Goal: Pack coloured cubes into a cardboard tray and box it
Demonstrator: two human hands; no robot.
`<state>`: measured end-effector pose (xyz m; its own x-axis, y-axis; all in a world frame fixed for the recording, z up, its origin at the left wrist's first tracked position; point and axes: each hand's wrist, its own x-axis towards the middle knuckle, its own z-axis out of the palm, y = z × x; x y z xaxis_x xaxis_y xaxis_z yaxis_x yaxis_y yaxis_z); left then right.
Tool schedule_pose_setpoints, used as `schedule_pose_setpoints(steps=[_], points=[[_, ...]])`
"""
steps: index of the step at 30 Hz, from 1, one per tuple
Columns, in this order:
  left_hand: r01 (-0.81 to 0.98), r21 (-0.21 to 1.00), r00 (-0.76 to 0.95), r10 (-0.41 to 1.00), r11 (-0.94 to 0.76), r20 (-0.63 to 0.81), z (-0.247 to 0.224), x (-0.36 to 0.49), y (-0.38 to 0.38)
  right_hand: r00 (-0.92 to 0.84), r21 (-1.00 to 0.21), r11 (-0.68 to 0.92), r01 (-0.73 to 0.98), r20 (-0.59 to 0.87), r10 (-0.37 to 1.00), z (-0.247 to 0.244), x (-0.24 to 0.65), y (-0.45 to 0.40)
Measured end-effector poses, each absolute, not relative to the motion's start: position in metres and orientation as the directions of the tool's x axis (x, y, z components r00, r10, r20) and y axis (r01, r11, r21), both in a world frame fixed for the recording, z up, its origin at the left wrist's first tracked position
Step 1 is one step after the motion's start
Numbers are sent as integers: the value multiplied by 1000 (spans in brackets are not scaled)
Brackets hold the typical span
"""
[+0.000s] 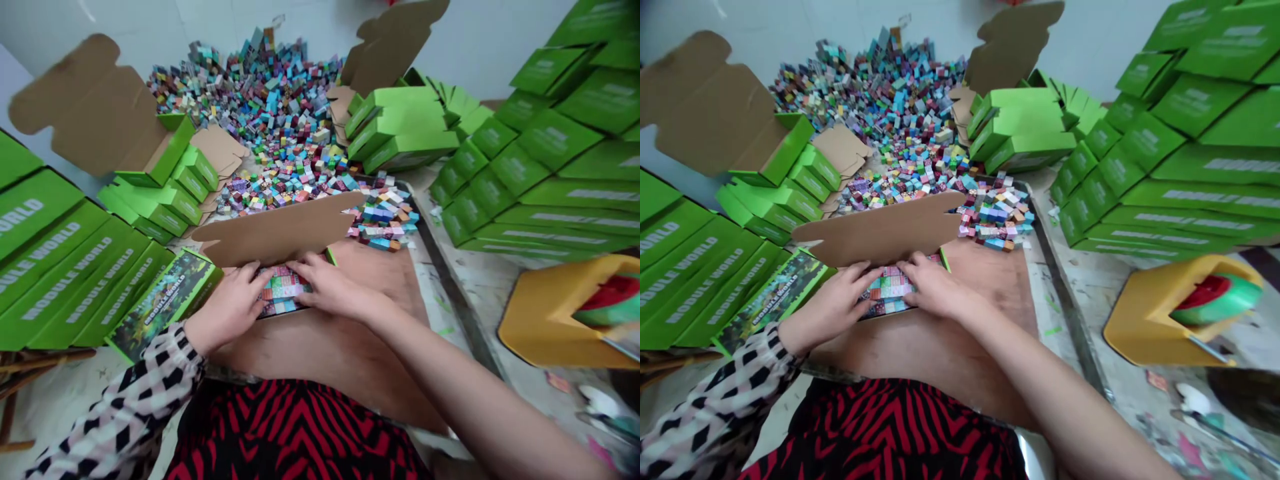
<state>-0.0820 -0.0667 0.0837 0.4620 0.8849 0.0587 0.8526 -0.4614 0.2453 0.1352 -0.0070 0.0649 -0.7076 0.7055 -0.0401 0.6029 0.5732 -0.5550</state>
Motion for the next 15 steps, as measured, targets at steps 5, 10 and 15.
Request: schedule_pose_setpoints(steps=[5, 10, 15], points=[[885, 223, 361, 905, -409, 226, 70, -103, -91, -712, -441, 631, 638, -26, 702, 48, 124, -7], [891, 292, 284, 929, -347, 236, 54, -114, -106, -722, -399, 667, 629, 18, 691, 49, 117, -11], [920, 180, 299, 920, -349, 255, 45, -114, -106, -730, -306, 691, 654, -20, 683, 57, 99, -14]])
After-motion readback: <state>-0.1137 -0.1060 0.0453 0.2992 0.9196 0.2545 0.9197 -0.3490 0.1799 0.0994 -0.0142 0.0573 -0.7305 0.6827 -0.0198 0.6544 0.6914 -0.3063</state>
